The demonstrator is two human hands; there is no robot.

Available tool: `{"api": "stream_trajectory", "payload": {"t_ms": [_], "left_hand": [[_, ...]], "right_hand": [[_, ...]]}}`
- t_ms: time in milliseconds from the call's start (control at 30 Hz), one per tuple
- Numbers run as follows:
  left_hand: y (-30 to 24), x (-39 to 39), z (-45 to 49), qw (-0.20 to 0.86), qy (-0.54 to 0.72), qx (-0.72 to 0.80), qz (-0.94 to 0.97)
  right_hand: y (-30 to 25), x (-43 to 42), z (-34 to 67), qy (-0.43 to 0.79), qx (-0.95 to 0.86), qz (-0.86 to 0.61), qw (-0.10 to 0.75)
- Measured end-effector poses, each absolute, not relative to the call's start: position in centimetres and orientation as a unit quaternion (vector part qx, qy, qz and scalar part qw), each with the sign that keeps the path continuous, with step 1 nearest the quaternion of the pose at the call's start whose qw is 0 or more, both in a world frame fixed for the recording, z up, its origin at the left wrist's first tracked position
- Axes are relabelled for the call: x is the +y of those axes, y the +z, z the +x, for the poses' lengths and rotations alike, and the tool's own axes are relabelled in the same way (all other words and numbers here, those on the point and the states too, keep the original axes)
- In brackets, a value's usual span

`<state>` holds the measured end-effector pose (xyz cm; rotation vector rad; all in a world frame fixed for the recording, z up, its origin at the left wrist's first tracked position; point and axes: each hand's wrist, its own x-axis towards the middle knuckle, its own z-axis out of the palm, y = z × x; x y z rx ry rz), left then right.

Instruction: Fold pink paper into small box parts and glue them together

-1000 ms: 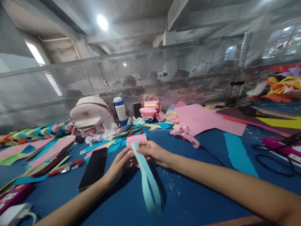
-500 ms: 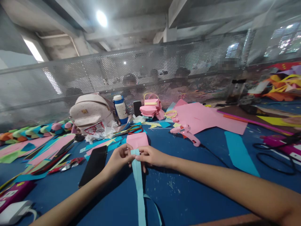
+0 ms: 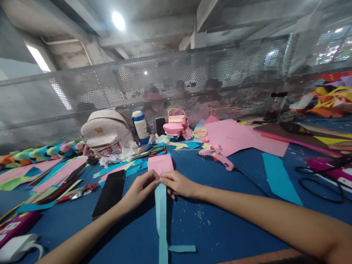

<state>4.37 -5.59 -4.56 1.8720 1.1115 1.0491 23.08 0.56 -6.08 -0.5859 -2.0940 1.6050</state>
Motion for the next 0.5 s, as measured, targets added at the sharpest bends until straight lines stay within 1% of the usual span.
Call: {"api": "stream_trajectory", "payload": {"t_ms": [200, 500], "left_hand": [[-4.39, -5.74, 4.47, 0.337, 0.405, 0.419, 0.74], [-4.77, -6.0, 4.76, 0.313, 0.446, 0.432, 0.719]], "right_hand": [[-6.18, 0.53, 23.02, 0.586, -0.752, -0.204, 0.222], [-5.87, 0.2, 22.8, 0.591, -0.744, -0.201, 0.24]]}}
